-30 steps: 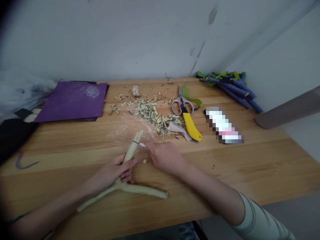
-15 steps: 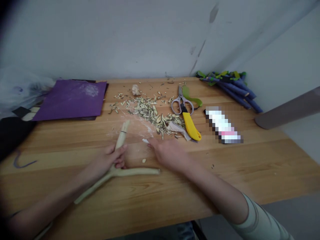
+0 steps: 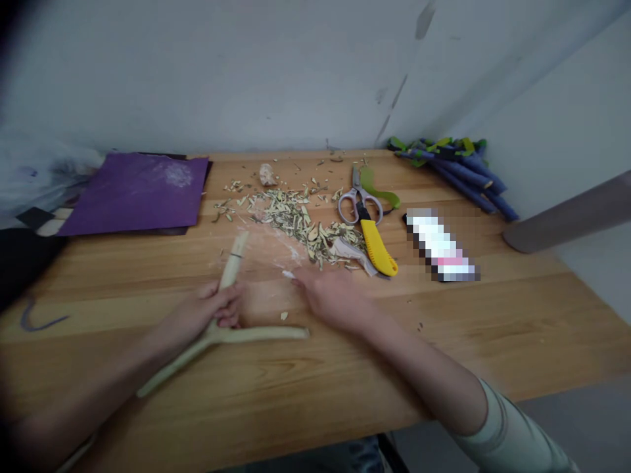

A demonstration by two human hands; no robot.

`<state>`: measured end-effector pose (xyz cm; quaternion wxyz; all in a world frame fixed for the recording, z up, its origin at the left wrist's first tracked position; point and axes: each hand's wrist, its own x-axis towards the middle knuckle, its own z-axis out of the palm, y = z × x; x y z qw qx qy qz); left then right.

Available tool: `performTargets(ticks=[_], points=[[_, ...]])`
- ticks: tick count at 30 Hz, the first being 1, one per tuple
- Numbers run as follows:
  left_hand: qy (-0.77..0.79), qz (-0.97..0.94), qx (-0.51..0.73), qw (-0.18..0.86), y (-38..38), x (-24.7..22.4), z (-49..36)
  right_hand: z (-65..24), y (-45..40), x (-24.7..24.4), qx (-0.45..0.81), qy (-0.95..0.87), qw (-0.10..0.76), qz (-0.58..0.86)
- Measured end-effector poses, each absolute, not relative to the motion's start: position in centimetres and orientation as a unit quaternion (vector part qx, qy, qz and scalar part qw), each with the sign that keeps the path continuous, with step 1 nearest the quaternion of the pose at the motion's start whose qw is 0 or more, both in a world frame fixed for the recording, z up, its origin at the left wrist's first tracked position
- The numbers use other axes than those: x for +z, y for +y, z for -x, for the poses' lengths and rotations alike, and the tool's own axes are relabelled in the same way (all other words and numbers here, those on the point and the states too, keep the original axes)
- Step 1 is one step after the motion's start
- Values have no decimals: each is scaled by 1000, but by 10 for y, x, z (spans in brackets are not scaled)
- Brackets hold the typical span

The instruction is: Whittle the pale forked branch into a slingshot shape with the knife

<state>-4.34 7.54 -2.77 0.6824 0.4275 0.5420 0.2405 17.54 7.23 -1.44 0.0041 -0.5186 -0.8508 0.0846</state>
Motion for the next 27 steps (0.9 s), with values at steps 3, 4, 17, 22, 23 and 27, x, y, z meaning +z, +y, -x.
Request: performTargets(ticks=[3, 4, 17, 22, 23, 27], points=[[529, -419, 247, 695, 81, -25, 49, -182, 76, -11, 85, -849, -6, 522], [527, -419, 233, 702, 80, -24, 48, -181, 76, -11, 85, -850, -5, 520], [532, -445, 205, 691, 80, -26, 49, -183, 75, -12, 94, -861, 7, 500], [506, -467, 160, 708, 66, -24, 39, -176, 72, -11, 133, -865, 34, 482], [503, -471, 158, 707, 66, -23, 39, -178, 73, -9, 139, -867, 35, 477], [499, -484, 152, 703, 68, -22, 42, -185, 75, -6, 151, -871, 43, 466]])
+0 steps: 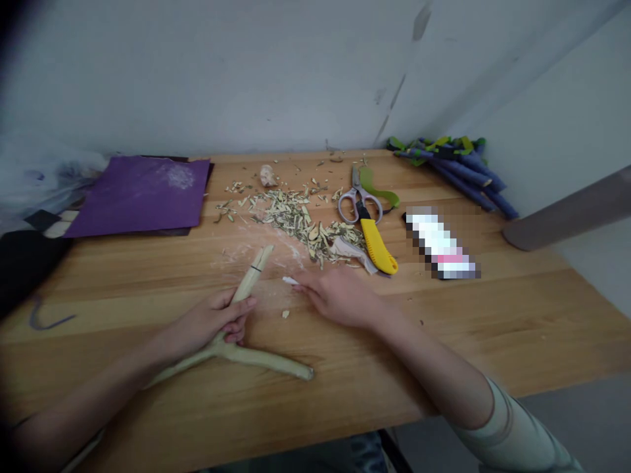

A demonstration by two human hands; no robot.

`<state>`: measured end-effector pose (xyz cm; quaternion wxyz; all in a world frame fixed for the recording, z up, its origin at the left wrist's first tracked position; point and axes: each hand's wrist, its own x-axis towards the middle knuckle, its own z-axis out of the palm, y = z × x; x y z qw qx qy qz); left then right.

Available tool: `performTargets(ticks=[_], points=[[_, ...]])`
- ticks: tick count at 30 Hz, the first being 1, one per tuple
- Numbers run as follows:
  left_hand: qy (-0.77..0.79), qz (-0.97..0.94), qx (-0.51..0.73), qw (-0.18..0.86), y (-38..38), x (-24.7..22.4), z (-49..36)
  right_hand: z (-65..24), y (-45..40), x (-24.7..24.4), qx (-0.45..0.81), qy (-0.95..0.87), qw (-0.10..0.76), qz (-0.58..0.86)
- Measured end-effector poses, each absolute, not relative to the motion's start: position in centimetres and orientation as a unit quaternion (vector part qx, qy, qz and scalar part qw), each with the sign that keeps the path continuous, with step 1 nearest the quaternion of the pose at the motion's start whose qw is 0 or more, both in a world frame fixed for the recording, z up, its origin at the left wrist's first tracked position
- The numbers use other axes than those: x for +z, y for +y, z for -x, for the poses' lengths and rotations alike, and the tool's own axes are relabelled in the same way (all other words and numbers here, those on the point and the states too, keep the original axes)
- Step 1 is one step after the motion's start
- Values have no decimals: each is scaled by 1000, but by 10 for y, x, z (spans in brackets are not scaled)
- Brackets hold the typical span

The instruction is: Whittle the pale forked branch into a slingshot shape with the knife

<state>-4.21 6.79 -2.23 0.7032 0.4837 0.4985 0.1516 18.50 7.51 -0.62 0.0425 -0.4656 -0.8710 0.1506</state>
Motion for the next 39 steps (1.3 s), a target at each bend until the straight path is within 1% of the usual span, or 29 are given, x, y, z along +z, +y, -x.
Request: performTargets(ticks=[4, 8, 15, 17, 21, 26, 31, 35, 39], points=[[502, -490, 149, 697, 69, -23, 43, -184, 73, -9, 145, -869, 58, 469], [508, -503, 143, 685, 69, -24, 44, -182, 72, -13, 129, -873, 49, 468], [511, -505, 135, 682, 71, -21, 46, -185, 73, -17, 11, -890, 28, 456], [513, -508, 132, 680, 72, -20, 46, -185, 72, -18, 17, -890, 29, 455], [510, -514, 127, 678, 73, -21, 48, -182, 71, -17, 82, -877, 34, 473], [505, -518, 129, 678, 74, -24, 49, -179, 70, -17, 51, -864, 23, 501], [500, -487, 129, 705, 74, -21, 49, -178, 70, -17, 74, -864, 50, 496], [495, -473, 134, 717, 75, -19, 49, -177, 68, -16, 45, -860, 40, 508], [487, -470, 137, 724, 74, -21, 48, -177, 68, -17, 88, -859, 70, 499]])
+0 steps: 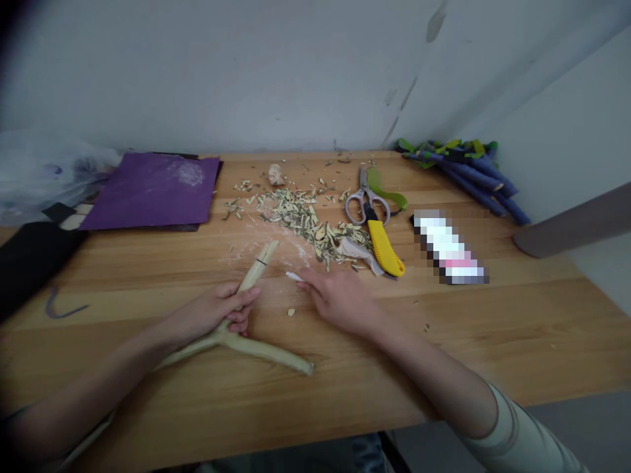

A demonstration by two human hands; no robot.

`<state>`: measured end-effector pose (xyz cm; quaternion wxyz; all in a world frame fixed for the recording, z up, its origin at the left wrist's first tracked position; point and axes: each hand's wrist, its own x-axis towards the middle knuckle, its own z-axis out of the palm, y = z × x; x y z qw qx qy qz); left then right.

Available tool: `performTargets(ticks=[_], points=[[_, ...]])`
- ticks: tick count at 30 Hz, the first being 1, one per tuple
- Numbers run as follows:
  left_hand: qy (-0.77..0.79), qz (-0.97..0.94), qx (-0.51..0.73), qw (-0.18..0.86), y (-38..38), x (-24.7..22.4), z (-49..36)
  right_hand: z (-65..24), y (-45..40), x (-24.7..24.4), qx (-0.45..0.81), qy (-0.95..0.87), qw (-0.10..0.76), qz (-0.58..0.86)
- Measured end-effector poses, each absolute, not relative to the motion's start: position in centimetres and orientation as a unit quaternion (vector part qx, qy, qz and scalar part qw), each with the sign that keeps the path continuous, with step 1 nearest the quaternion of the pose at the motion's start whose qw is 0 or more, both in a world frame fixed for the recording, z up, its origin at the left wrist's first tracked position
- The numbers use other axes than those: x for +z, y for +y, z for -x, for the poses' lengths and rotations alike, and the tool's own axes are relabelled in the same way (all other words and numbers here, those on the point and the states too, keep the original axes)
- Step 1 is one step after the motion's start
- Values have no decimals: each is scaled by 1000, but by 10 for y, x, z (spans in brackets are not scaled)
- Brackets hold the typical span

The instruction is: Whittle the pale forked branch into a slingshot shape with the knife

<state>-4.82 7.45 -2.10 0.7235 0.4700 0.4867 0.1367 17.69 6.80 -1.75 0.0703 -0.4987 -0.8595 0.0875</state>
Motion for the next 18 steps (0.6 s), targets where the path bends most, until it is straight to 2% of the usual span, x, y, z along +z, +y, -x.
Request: performTargets(ticks=[7, 15, 18], points=[[511, -483, 136, 698, 74, -28, 49, -174, 64, -17, 30, -856, 89, 508], [498, -508, 135, 690, 74, -31, 48, -168, 62, -13, 187, -824, 153, 513], [499, -499, 134, 696, 73, -31, 48, -167, 60, -16, 180, -827, 160, 508]])
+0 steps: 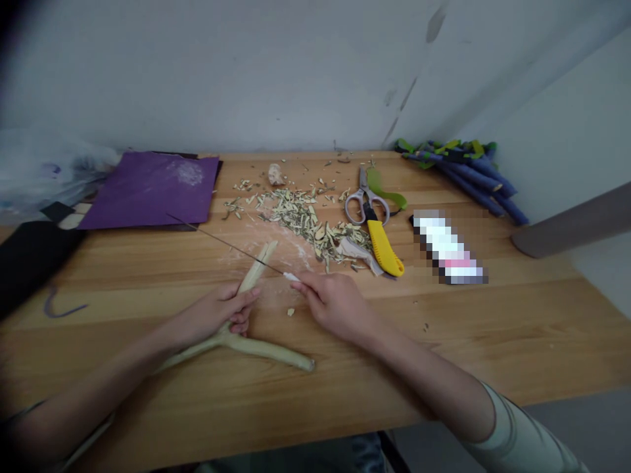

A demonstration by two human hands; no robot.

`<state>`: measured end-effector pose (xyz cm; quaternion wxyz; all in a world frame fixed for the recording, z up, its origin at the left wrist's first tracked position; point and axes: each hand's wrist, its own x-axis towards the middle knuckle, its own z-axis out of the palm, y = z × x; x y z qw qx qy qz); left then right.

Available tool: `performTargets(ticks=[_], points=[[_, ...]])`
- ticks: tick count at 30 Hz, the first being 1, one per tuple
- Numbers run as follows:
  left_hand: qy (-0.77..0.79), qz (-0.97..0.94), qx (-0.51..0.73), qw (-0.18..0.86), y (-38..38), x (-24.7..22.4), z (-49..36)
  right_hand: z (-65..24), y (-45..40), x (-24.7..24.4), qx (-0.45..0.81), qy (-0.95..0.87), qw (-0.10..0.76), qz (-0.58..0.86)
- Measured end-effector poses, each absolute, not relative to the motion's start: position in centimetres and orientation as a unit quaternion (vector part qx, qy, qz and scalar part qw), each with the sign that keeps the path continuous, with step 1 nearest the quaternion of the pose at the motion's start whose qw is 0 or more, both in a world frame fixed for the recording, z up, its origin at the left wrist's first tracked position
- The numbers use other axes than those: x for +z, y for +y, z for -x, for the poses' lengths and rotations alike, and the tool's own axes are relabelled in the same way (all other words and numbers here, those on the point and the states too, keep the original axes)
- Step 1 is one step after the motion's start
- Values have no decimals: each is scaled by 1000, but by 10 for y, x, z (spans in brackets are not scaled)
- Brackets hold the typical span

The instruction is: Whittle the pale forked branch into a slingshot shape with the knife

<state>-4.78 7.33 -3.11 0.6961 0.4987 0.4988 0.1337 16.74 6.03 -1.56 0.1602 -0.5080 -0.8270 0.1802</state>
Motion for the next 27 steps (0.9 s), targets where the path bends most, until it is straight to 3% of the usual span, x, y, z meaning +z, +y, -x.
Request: performTargets(ticks=[5, 7, 17, 27], points=[[509, -500, 127, 689, 73, -30, 48, -174, 56, -17, -7, -853, 216, 475], [511, -495, 129, 691, 73, -30, 47, -177, 55, -15, -27, -851, 222, 475], [502, -469, 147, 712, 72, -32, 51, -172, 60, -16, 160, -837, 168, 496], [496, -499, 139, 697, 72, -34, 48, -178, 64, -15, 125, -863, 114, 475]])
